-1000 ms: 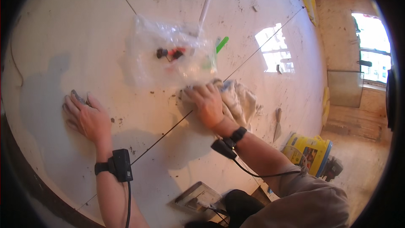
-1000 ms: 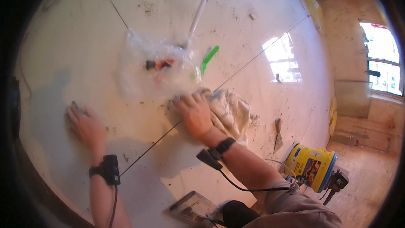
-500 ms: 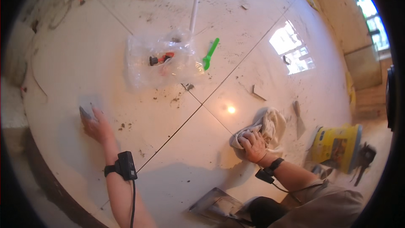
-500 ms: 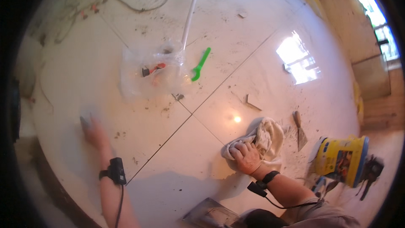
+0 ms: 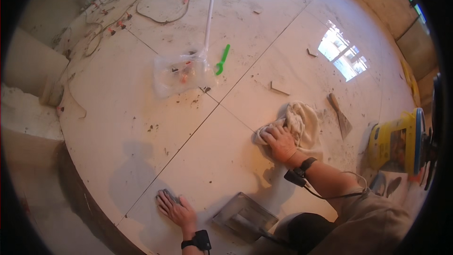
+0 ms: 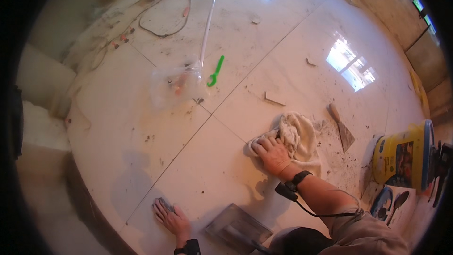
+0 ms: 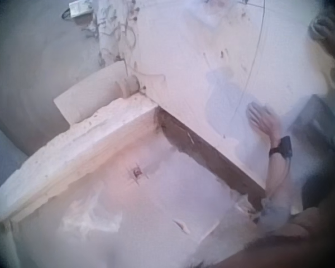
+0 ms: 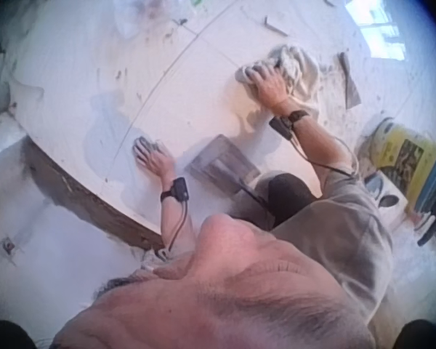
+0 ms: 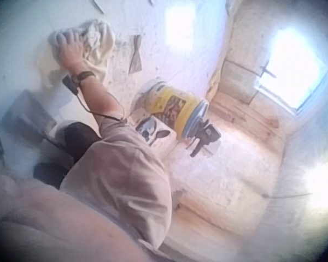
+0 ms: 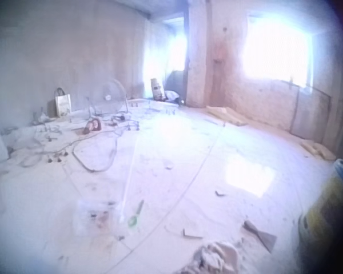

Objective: The person is finishing a floor tiling job by sanding the edges and applying grout or adhesive to the joints.

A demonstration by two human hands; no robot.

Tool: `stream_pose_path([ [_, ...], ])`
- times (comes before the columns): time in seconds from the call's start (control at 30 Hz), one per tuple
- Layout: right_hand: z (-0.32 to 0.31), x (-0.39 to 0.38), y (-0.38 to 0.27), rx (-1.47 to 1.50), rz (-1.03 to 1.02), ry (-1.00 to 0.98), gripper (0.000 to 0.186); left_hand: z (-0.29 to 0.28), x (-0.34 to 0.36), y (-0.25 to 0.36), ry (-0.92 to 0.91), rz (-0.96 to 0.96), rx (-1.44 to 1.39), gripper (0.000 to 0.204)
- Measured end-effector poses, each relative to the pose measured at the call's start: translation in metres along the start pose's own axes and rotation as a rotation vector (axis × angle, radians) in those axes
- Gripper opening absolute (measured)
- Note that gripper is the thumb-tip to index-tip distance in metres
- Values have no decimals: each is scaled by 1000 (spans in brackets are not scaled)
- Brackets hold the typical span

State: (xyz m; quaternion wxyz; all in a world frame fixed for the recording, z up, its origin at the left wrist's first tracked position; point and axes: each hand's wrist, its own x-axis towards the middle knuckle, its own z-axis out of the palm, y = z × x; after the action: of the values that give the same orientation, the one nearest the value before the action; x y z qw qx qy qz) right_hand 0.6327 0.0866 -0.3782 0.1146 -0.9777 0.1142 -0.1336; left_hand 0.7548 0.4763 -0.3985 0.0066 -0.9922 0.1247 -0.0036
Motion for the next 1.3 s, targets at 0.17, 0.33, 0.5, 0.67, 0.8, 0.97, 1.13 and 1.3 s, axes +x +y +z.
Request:
stream_pose_path([
  [0.17, -21, -28, 25, -49, 83, 52, 36, 2, -4, -1, 40, 5, -46, 65],
  [0.33, -19, -36, 33, -66, 58, 129, 32, 8, -8, -2, 119, 44, -75, 64],
  [0.5, -13, -30, 43, -80, 104, 142, 33, 6, -6, -1, 124, 38, -69, 64],
  [0.67, -20, -1, 58, -123, 121, 131, 32, 1, 0, 1, 80, 28, -63, 64],
  [0.8, -30, 19, 33, -331, 121, 41, 34, -4, 5, -1, 50, -22, -108, 65],
  [0.97, 16, 151, -32, 96, -33, -123, 30, -1, 2, -11, -1, -39, -149, 68],
  [1.13, 63, 240, -29, 123, 30, -189, 24, 0, 4, -11, -37, -16, -154, 69],
  [1.3, 64, 260, -21, -22, -90, -412, 24, -3, 5, -10, -81, -28, -152, 69],
])
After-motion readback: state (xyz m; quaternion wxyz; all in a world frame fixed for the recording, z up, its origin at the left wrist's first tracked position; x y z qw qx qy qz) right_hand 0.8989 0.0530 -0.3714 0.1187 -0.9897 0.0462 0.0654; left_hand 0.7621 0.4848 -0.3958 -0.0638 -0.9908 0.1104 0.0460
